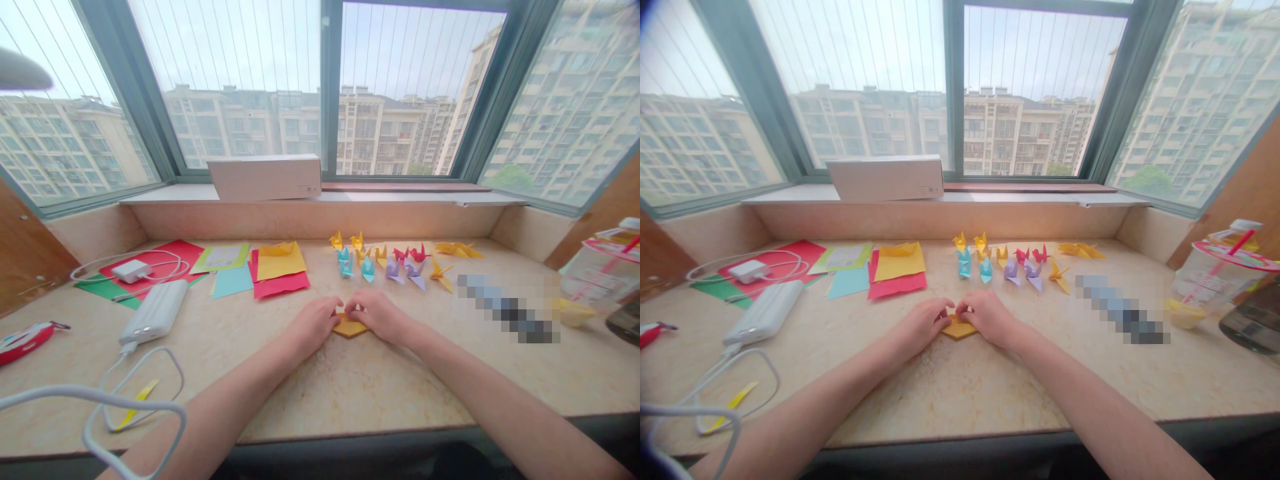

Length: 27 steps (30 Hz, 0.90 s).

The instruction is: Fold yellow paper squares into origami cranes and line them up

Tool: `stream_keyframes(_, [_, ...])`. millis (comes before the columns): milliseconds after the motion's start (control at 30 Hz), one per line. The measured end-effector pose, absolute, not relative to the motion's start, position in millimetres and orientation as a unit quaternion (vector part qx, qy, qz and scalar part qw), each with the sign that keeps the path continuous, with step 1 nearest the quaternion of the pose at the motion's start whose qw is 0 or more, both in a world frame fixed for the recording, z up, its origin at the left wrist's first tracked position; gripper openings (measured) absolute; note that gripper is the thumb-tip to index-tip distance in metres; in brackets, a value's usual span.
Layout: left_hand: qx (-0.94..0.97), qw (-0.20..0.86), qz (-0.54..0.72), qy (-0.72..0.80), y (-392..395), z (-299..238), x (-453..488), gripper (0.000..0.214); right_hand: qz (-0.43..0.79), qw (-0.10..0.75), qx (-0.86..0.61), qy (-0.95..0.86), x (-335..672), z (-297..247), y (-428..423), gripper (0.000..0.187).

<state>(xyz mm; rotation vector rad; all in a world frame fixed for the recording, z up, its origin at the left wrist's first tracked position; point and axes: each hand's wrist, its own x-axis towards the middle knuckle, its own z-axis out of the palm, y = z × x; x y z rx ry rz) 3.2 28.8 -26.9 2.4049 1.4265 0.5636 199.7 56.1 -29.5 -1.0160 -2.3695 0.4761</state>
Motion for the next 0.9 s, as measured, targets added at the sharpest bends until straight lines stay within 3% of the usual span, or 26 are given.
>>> stream_keyframes(233, [0.834,0.147,0.211,0.488,29.3,-28.5,2.3,0.015,0.188,0.240,-0.389,-0.869,201.8,-23.6,54.0,0.008])
stream_keyframes(533, [0.835,0.170,0.222,0.474,29.8,-30.8,3.3,0.024,0.136,0.184,-0.300,-0.926,209.5,-23.6,51.9,0.022])
stream_keyframes(900, [0.887,0.122,0.127,0.427,18.7,-19.8,-2.5,0.030,0.138,0.122,-0.267,-0.946,216.4,-16.0,46.1,0.023])
